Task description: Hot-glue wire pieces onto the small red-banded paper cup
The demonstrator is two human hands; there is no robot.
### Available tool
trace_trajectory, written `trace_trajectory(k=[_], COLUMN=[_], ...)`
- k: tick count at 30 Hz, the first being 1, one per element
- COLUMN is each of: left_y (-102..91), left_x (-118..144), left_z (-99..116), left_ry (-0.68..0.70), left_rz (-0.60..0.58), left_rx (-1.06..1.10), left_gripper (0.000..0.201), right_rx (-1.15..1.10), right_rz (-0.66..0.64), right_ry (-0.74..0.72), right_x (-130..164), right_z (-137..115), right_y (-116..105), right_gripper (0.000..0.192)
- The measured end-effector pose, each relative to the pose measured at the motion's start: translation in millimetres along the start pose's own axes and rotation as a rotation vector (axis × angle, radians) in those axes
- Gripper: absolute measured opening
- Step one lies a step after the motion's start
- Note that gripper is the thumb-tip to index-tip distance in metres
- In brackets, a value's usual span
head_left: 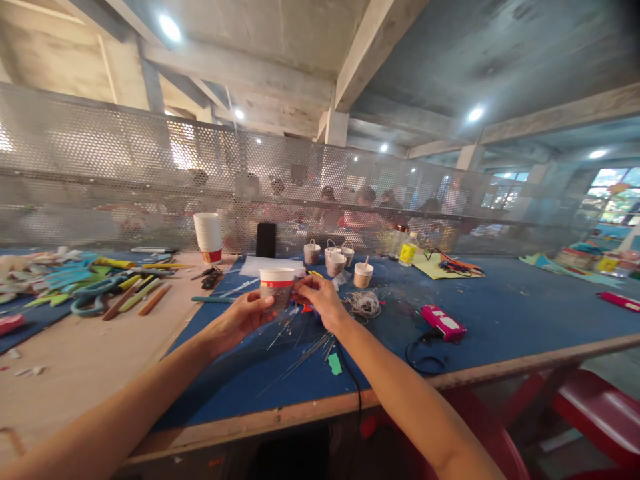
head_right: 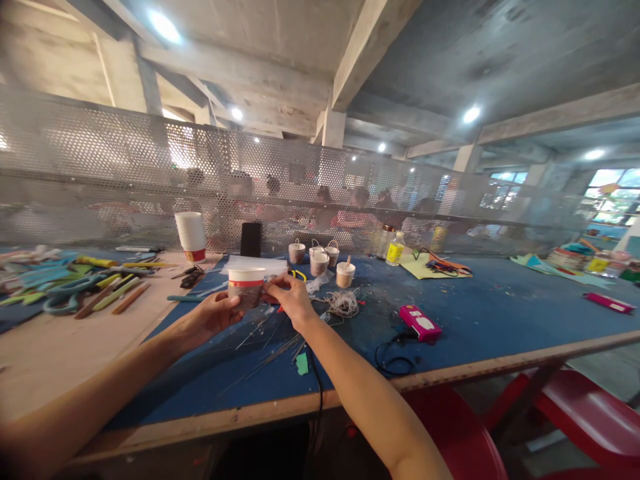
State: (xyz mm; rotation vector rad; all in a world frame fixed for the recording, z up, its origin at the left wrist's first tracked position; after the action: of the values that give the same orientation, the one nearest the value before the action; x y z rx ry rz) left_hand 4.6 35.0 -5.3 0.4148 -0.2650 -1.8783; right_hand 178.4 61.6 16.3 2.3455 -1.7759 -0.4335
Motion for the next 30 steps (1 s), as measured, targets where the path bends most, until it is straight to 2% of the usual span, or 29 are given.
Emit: trace_trajectory(k=[7, 13, 20, 25, 30], left_y=[-1.7, 5.8, 10.8, 12.1, 7.9], left_x=[-1, 0, 1, 1, -2], left_z=[-3, 4, 6, 4, 2], left_ry=[-0.018, 0.020, 0.000, 0.039, 0.068], left_rz=[-0.026, -0.028, -0.018, -0.030, 0.016], left_rx=[0.012, 0.030, 0.048, -0.024, -0.086], left_gripper=[0.035, 0.037, 0.032, 0.034, 0.034], right_rx=[-0.056, -0.082, -0.036, -0.012, 0.008], right_rz=[-0.068, -0.049, -0.010, -0.016, -0.027], right_ry=[0.086, 0.058, 0.027, 0.013, 0.005], right_x=[0, -2, -1, -1, 1], right_z=[4, 5, 5, 6, 5], right_y=[-1, -2, -3, -2, 1], right_gripper=[0.045, 0.047, 0.045, 0.042, 0.043])
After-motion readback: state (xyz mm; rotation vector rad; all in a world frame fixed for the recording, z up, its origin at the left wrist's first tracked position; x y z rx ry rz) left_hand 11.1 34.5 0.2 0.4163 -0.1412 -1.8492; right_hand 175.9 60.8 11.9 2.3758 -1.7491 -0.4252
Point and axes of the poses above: each hand's wrist, its own x-axis away from the middle knuckle, its own y-axis out of the palm, z = x × y, the point moved 5 cm from there along -x, towards the middle knuckle, and after that the axes turned 4 degrees about y, right-handed, at the moved point
